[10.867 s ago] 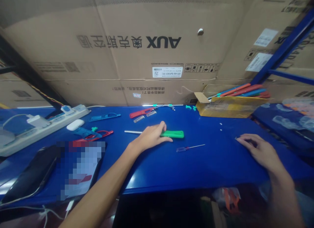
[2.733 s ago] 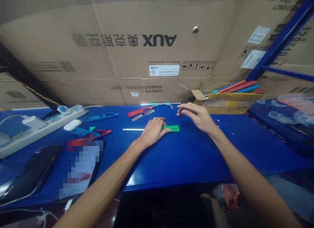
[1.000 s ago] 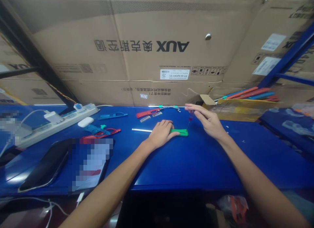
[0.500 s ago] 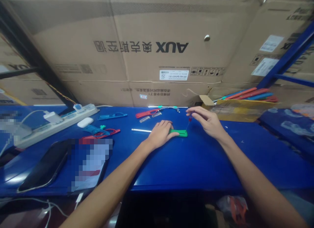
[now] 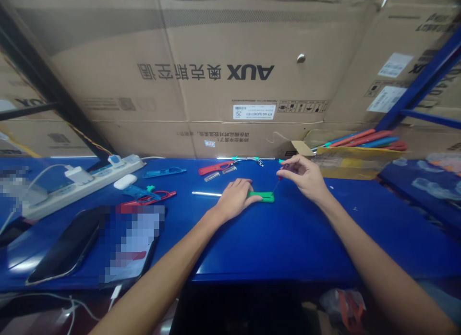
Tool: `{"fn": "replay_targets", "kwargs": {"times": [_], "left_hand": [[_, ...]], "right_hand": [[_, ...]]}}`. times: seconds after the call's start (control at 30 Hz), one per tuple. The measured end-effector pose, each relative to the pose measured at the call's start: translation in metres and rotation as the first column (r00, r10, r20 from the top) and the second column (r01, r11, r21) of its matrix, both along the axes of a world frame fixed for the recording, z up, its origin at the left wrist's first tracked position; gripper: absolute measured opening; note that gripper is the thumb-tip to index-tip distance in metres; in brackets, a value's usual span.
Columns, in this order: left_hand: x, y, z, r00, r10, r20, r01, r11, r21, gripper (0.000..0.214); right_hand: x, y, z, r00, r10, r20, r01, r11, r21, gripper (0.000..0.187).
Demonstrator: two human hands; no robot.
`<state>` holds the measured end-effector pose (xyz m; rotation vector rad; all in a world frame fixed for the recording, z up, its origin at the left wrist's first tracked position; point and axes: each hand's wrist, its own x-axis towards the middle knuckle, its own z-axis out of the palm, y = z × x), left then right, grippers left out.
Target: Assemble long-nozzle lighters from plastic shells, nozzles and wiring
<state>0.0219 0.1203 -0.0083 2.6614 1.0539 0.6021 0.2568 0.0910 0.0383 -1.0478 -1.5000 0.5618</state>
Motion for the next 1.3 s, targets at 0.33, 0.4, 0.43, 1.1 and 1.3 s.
{"fn": "replay_targets", "kwargs": {"times": [0.33,0.4,0.43,1.1,1.3], "left_hand": [[0.001,0.001,-0.001,1.000,0.005,0.003,-0.005,1.000,-0.001,0.042],[0.001,0.000,0.000,1.000,0.003,0.002,-0.003,1.000,-0.006,0.041],[0.001,0.000,0.001,1.000,0.003,0.002,-0.003,1.000,-0.010,0.041],[0.001,-0.003,0.002,1.000,0.006,-0.004,-0.006,1.000,0.010,0.041],[-0.001,0.001,0.008,0.992,0.027,0.121,-0.030,0.999,0.022,0.034]], "right_hand": [[-0.004,-0.014,0.012,0.953,0.106,0.285,-0.122,0.992,0.038,0.028],[-0.002,-0.015,0.012,0.958,0.208,0.196,-0.201,0.978,-0.054,0.035],[0.000,-0.014,0.012,0.961,0.232,0.150,-0.222,0.972,-0.081,0.039],[-0.010,-0.003,-0.004,0.997,-0.081,0.008,0.079,0.985,0.152,0.035],[-0.008,0.004,-0.020,0.796,-0.087,0.599,-0.003,0.989,0.149,0.017]]}}
